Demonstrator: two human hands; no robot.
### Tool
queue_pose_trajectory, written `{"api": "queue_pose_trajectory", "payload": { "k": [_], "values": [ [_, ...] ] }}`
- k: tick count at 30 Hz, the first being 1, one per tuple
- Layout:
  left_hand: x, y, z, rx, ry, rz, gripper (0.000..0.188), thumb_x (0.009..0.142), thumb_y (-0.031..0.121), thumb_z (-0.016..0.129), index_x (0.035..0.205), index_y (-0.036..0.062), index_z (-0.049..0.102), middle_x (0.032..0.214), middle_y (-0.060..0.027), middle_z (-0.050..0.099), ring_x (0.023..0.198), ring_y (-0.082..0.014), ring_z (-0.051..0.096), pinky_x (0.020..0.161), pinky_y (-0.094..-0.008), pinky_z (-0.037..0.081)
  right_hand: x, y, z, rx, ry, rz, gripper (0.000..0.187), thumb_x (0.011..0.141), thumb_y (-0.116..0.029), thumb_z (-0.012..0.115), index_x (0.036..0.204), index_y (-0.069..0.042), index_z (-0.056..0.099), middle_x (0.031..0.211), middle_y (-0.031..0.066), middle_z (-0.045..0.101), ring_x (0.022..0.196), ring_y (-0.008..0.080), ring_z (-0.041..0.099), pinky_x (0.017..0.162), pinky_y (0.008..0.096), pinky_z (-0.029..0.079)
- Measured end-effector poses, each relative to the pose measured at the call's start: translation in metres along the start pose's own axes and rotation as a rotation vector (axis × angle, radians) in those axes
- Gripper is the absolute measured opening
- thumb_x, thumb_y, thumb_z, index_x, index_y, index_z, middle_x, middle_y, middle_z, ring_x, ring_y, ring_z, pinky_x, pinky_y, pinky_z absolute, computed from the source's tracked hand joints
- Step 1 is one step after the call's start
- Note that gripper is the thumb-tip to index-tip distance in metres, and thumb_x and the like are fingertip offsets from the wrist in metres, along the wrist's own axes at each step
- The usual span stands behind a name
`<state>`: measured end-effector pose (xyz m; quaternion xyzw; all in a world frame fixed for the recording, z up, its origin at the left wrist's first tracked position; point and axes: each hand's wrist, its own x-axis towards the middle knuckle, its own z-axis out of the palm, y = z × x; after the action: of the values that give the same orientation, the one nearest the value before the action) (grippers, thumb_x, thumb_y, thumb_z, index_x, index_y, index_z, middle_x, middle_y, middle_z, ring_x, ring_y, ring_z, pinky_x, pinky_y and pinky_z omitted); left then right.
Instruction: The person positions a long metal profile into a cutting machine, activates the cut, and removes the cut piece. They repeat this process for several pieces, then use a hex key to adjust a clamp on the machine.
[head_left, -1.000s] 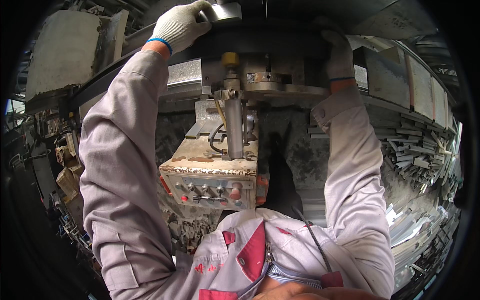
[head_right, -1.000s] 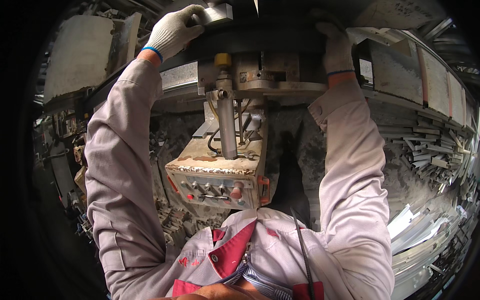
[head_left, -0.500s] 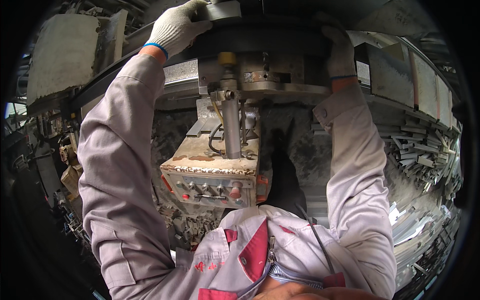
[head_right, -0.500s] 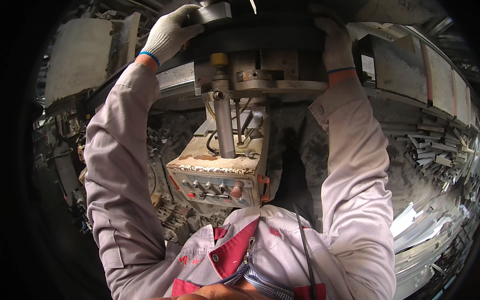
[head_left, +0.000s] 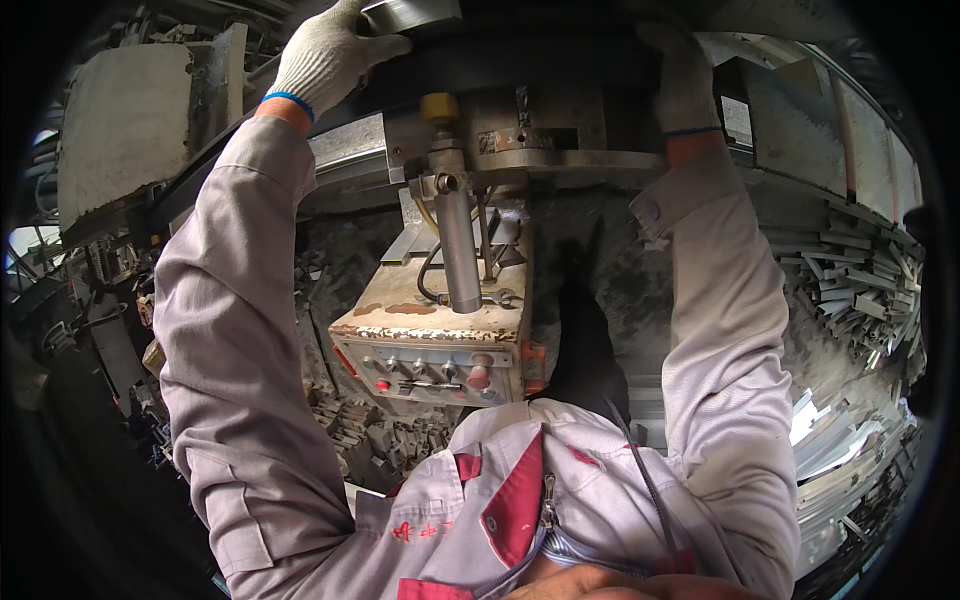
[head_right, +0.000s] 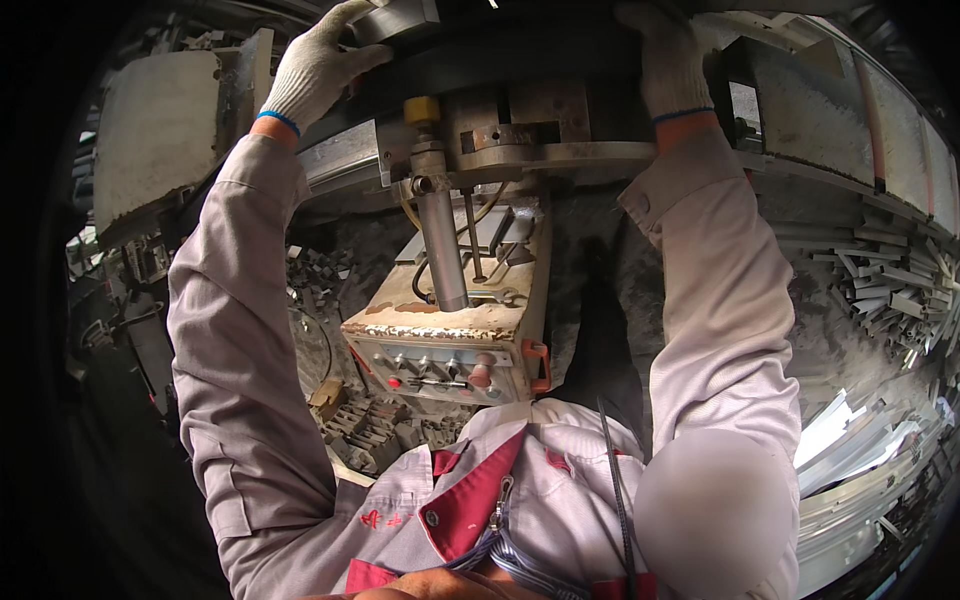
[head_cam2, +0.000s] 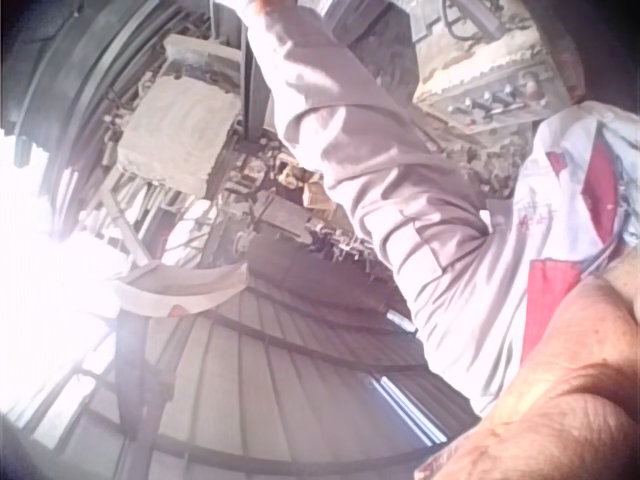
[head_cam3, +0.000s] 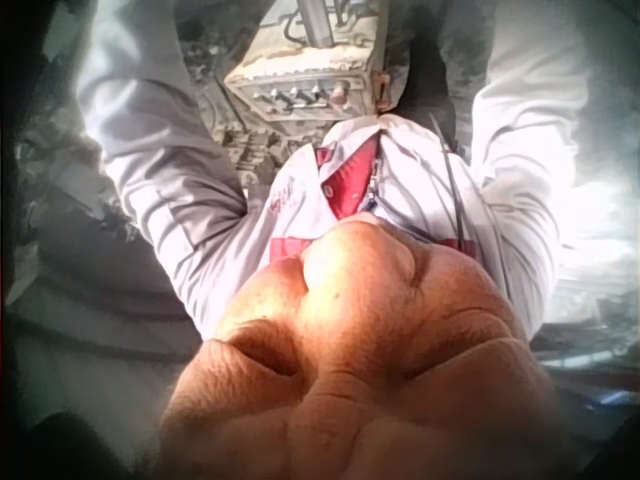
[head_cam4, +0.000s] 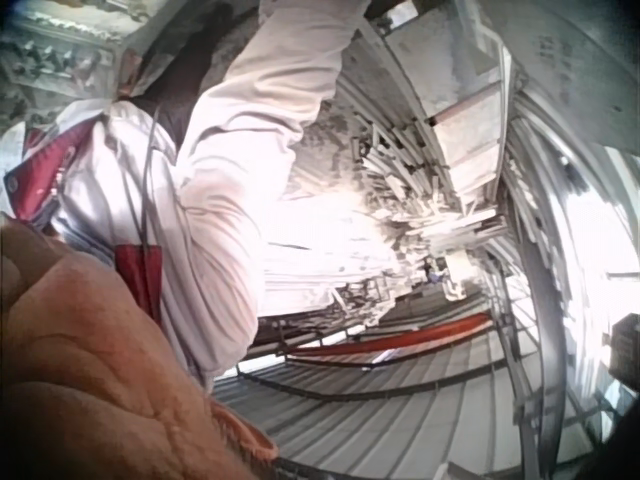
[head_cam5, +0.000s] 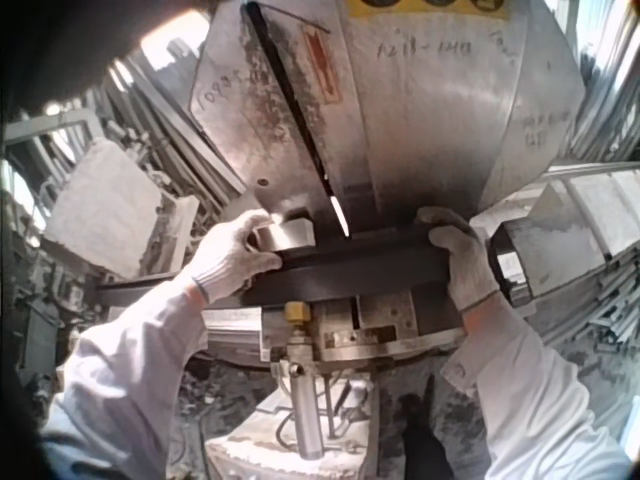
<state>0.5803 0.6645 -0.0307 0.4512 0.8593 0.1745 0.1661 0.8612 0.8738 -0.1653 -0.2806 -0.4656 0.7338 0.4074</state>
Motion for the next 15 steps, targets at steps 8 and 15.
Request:
{"api": "queue_pose_trajectory", "payload": {
  "k": [8,15],
  "values": [
    [-0.016,-0.032,0.007,0.129,0.270,0.048,0.045,0.098,0.031,0.085,0.135,0.0108,0.070,0.089,-0.0093,0.078,0.071,-0.0178,0.074,0.071,-0.0342,0.060,0.003,0.002,-0.001,0.120,-0.034,0.028,0.040,0.083,-0.003,0.063,0.119,-0.002,0.080,0.115,0.0094,0.076,0.114,0.0251,0.069,0.106,0.0347,0.054],
    [-0.084,-0.018,0.031,-0.312,-0.303,-0.307,0.037,0.105,0.038,0.081,0.105,0.0009,0.081,0.084,-0.0020,0.074,0.072,-0.0069,0.067,0.065,-0.0283,0.056,0.000,-0.001,0.000,0.122,-0.023,0.041,0.038,0.085,-0.004,0.064,0.119,-0.003,0.080,0.113,0.0083,0.076,0.109,0.0245,0.070,0.103,0.0351,0.055]
  ]
}}
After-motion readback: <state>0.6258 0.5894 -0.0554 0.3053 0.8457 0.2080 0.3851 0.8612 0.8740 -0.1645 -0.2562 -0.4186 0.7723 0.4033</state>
